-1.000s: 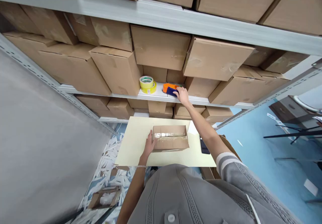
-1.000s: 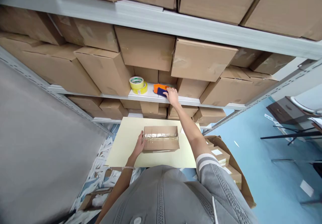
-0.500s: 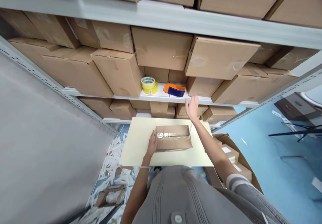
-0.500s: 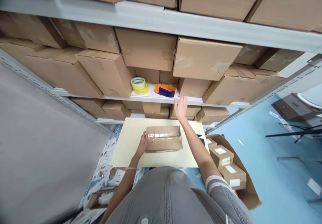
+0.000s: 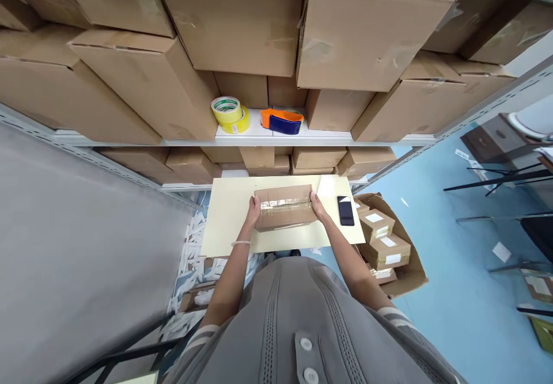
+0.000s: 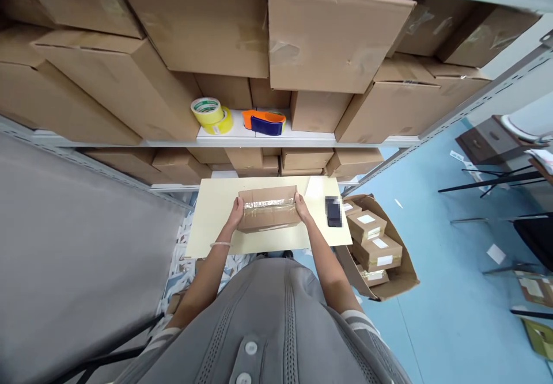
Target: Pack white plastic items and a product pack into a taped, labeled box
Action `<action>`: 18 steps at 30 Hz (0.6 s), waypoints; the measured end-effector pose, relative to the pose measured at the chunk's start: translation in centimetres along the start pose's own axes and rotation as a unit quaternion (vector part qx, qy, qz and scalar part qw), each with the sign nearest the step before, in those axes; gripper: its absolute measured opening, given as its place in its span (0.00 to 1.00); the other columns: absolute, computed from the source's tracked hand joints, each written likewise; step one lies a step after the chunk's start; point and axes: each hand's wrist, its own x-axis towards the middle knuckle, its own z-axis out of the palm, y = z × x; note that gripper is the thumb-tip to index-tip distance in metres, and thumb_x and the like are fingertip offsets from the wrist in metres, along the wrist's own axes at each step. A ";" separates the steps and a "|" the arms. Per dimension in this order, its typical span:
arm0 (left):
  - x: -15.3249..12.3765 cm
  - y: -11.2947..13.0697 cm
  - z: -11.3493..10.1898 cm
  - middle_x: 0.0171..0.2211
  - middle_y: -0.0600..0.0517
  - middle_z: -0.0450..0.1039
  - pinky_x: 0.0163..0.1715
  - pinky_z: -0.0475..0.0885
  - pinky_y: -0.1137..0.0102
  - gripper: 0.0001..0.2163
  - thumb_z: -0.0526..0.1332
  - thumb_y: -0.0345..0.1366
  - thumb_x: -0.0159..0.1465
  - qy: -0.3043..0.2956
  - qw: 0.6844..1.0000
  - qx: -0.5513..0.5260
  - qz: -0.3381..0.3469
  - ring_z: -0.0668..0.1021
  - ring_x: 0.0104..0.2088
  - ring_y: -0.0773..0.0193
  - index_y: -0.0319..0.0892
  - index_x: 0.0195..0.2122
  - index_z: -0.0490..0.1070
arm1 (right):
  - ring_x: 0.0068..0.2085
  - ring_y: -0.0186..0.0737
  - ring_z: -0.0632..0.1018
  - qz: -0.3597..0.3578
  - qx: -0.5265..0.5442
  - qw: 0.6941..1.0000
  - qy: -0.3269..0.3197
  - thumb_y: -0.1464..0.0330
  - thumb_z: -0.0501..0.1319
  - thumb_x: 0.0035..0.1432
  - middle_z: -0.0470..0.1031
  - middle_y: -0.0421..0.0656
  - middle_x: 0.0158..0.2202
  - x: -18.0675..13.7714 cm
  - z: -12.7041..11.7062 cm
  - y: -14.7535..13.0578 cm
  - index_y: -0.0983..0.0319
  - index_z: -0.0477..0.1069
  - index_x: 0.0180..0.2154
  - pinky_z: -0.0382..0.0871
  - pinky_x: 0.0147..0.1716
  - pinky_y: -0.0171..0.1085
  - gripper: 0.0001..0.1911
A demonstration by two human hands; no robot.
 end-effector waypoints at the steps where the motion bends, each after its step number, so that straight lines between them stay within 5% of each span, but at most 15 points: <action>1: -0.1 0.1 0.1 0.64 0.38 0.62 0.67 0.53 0.61 0.30 0.49 0.55 0.68 0.001 1.000 0.000 0.001 0.57 0.69 0.52 0.37 0.61 0.61 | 0.63 0.52 0.66 -0.002 0.003 1.000 -0.002 0.36 0.47 0.55 0.71 0.51 0.59 0.0 0.0 0.1 0.63 0.70 0.56 0.52 0.65 0.49 0.44; 11: -0.2 0.7 0.5 0.65 0.35 0.60 0.67 0.51 0.61 0.26 0.52 0.51 0.68 0.012 1.000 -0.003 0.004 0.60 0.67 0.51 0.35 0.58 0.63 | 0.67 0.51 0.60 0.005 -0.007 0.999 -0.038 0.35 0.43 0.56 0.65 0.53 0.64 0.5 -0.2 0.4 0.69 0.64 0.62 0.47 0.68 0.46 0.51; 18: -0.8 1.2 0.4 0.57 0.35 0.70 0.64 0.58 0.59 0.28 0.51 0.56 0.67 0.005 0.998 -0.068 -0.009 0.65 0.65 0.49 0.35 0.54 0.68 | 0.68 0.49 0.58 -0.016 0.009 0.998 -0.059 0.35 0.42 0.57 0.64 0.49 0.64 0.4 -0.1 0.2 0.65 0.64 0.62 0.41 0.69 0.47 0.49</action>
